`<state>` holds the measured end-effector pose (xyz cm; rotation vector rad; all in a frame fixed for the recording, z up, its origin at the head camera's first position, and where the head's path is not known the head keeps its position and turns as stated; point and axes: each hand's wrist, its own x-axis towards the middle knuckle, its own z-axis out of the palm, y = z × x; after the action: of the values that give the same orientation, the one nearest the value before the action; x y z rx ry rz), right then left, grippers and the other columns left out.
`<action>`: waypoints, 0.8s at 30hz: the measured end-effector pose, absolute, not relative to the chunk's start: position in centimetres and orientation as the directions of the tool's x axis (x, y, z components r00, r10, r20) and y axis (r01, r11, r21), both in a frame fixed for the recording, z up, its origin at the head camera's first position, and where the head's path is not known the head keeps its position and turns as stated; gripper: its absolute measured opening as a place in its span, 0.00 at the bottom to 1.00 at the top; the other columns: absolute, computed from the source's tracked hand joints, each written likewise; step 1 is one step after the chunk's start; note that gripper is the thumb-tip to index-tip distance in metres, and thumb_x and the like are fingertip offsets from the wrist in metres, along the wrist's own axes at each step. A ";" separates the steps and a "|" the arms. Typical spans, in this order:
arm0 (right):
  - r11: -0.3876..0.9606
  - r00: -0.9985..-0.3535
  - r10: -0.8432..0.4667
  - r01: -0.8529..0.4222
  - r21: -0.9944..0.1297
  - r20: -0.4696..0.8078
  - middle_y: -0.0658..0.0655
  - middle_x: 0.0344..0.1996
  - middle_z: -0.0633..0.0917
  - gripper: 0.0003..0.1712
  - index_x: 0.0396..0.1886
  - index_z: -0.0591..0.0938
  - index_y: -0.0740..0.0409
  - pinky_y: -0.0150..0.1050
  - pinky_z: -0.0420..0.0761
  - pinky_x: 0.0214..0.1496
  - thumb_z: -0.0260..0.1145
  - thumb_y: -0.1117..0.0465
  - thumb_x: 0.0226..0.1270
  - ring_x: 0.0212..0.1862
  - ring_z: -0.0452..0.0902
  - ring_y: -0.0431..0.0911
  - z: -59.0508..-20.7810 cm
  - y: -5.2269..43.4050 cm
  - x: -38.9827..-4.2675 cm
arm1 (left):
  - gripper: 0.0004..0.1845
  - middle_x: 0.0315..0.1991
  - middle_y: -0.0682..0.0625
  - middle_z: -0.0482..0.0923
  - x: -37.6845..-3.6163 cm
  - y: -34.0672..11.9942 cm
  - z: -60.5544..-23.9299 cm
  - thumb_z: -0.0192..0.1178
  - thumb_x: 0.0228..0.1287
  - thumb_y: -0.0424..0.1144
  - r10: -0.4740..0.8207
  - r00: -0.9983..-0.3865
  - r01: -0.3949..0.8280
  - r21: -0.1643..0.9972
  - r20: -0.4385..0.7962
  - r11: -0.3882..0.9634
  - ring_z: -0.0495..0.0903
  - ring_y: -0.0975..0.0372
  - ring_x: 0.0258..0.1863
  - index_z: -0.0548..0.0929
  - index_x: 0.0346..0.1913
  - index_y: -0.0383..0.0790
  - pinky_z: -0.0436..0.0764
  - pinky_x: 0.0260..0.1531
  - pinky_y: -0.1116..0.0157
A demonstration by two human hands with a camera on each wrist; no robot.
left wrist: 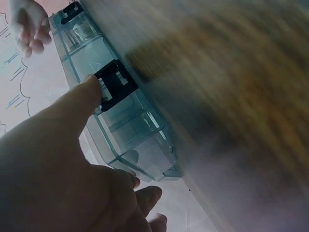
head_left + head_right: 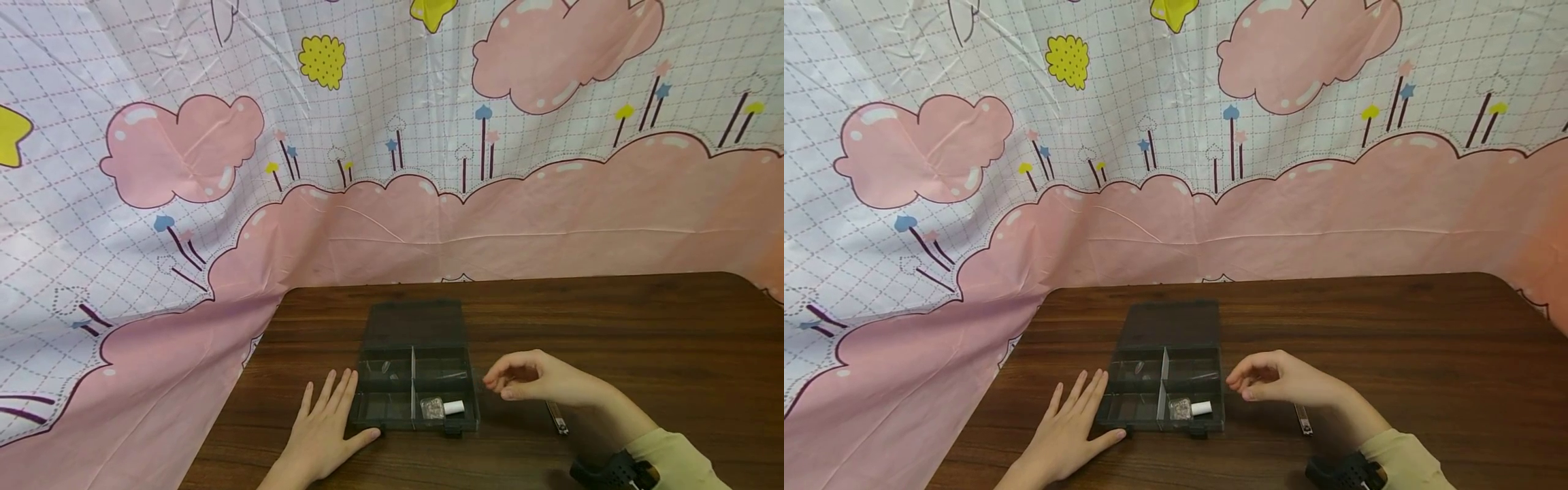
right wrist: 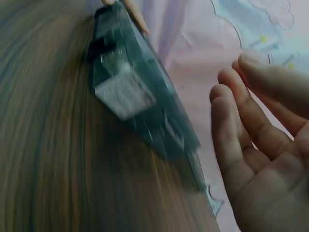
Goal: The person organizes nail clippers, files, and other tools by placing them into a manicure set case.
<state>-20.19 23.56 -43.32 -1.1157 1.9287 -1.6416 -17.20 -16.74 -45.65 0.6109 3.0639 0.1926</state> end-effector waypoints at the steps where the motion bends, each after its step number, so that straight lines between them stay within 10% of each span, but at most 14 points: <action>1: 0.021 -0.610 -0.766 -0.339 -0.940 0.203 0.64 0.50 0.80 0.17 0.57 0.77 0.65 0.42 0.81 0.49 0.58 0.72 0.69 0.48 0.76 0.58 -43.4 24.1 -20.1 | 0.53 0.76 0.48 0.43 -17.2 -16.8 -45.7 0.41 0.58 0.76 0.383 -0.924 0.382 0.125 0.013 0.916 0.39 0.52 0.74 0.45 0.77 0.44 0.35 0.68 0.42; 24: 0.138 -0.552 -0.827 -0.379 -0.915 0.103 0.68 0.59 0.72 0.23 0.61 0.73 0.67 0.35 0.76 0.54 0.61 0.71 0.66 0.58 0.71 0.46 -47.1 32.3 -19.6 | 0.53 0.76 0.48 0.42 -17.3 -16.8 -45.8 0.40 0.58 0.77 0.381 -0.925 0.377 0.148 0.006 0.914 0.38 0.52 0.74 0.44 0.77 0.45 0.32 0.68 0.43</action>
<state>-19.60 32.34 -47.12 -1.1554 1.9925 -1.3981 -17.27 -16.85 -45.83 0.6041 3.0508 0.2284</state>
